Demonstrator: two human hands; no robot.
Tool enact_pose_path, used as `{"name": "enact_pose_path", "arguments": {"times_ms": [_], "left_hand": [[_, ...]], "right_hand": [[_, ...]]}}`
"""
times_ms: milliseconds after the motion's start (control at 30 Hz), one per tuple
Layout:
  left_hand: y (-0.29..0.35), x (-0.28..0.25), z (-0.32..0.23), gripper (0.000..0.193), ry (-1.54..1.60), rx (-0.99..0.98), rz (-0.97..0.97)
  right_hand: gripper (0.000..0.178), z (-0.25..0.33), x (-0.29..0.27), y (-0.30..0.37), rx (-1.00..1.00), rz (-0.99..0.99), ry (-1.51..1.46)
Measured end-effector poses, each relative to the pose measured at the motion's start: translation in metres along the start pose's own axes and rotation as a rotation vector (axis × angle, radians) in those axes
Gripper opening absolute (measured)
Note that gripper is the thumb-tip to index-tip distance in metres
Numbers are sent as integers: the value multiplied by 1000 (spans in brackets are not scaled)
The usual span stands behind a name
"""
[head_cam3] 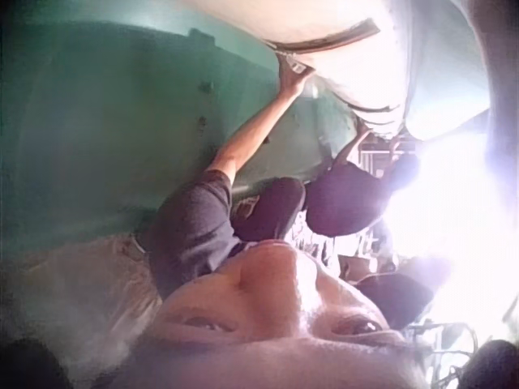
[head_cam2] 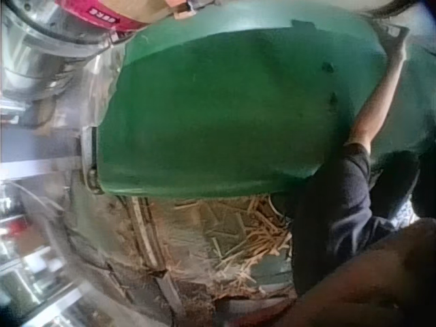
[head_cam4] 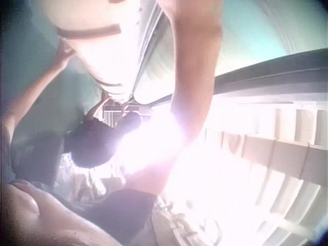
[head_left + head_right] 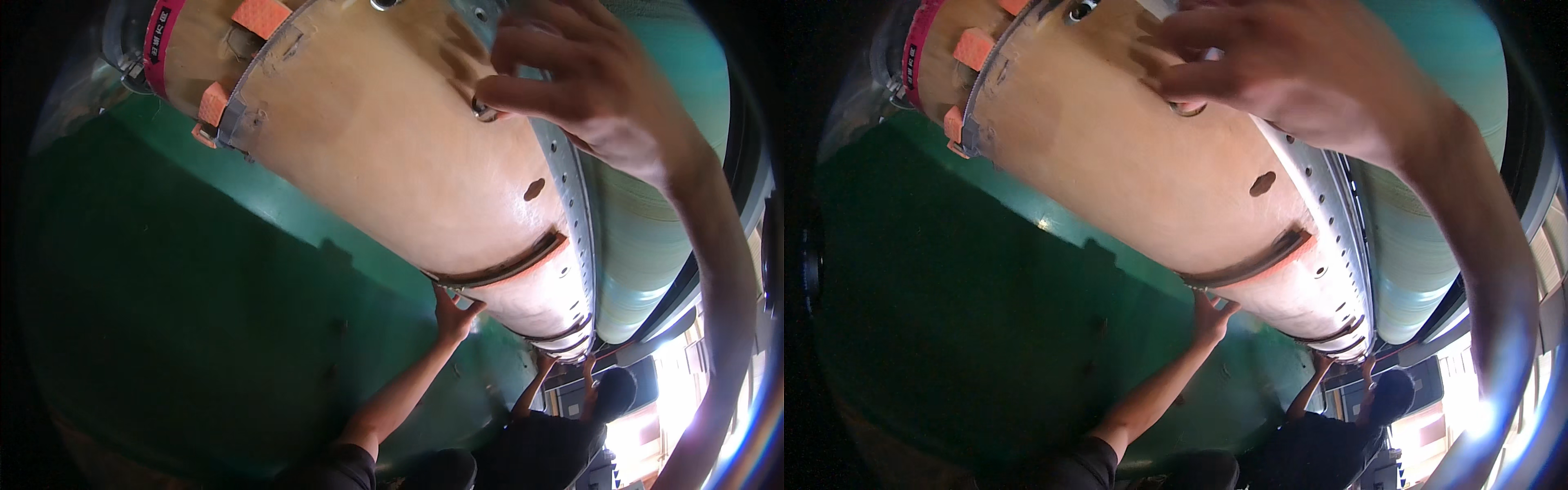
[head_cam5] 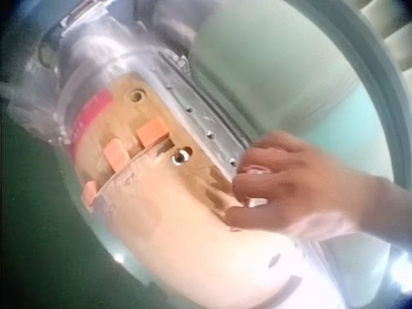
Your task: The person uses an Allen key to tighten bolts on a large green cylindrical machine. They repeatedly insert bolts into holes along the seam and turn the key to secure them. Another person is visible working nearby on the same machine.
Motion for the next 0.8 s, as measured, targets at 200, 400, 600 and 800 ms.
{"name": "enact_pose_path", "arguments": {"times_ms": [200,400,600,800], "left_hand": [[2,-3,19,136,-2,-12,14],[1,-7,25,139,37,12,19],[-3,-2,13,142,59,19,12],[2,-2,9,143,27,16,19]], "right_hand": [[15,-5,10,-5,-83,-169,19],[27,-7,3,25,80,-230,-67],[21,-8,3,40,250,-240,-46],[24,-9,13,47,335,-304,-116]]}}
Point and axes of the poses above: each hand's wrist, its own y-axis away from the middle knuckle, its own x-axis out of the palm, z = x × y, the point moved 9 cm from there along -y, towards the middle knuckle, and after that the axes turned 6 degrees about x, right-handed, at the moved point
